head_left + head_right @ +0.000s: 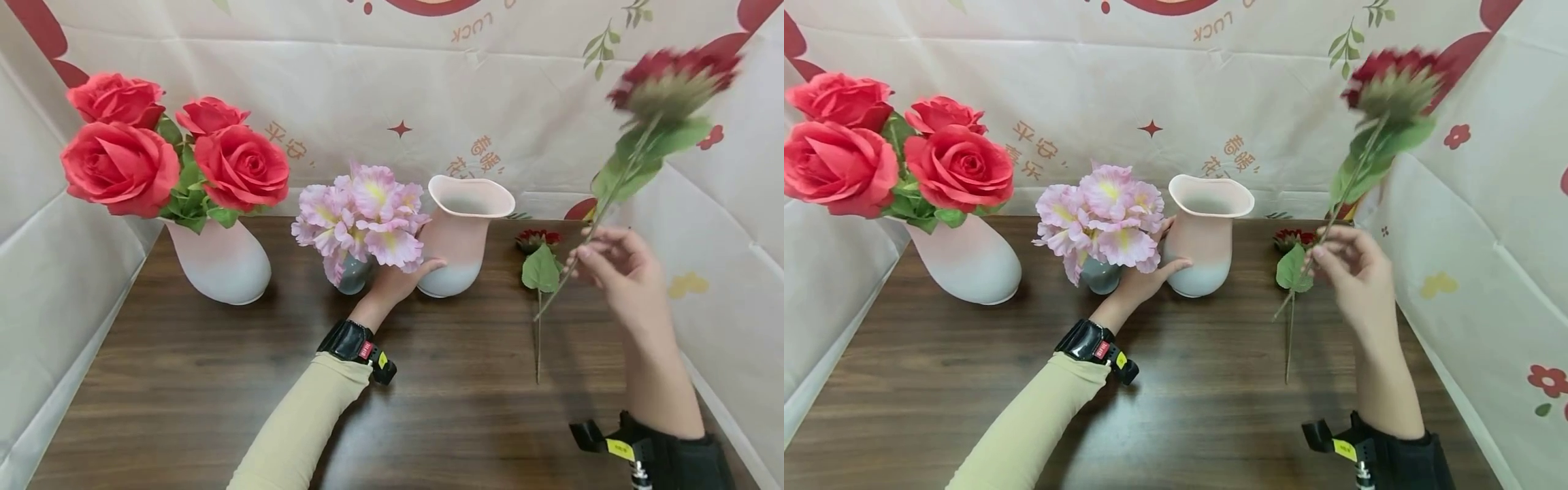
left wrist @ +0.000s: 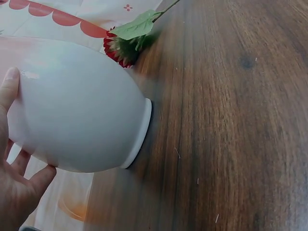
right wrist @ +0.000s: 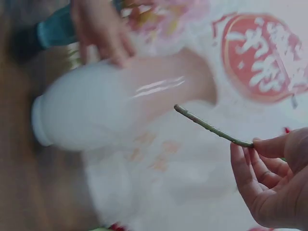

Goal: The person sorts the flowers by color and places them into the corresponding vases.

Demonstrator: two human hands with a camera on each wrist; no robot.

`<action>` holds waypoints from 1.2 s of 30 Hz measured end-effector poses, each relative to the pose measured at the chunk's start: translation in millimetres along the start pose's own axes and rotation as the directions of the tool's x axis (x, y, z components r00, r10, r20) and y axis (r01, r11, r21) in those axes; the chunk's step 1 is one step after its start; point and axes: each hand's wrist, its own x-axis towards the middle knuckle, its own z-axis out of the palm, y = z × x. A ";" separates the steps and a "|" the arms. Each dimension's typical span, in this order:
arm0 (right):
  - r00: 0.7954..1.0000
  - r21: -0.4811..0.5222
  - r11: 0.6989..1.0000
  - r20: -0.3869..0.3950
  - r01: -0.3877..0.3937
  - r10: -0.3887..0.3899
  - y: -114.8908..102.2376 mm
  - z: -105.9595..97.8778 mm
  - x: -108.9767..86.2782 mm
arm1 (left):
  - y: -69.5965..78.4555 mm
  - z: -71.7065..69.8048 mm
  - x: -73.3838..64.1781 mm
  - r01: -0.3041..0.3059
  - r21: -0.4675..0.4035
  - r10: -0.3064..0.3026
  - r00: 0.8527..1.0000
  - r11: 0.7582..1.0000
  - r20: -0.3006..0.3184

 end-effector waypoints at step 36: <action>0.961 -0.058 0.963 -0.074 0.262 -0.266 -39.0 100.8 102.8 | -6.2 3.1 0.0 -0.013 -0.060 0.011 1.000 0.998 -0.026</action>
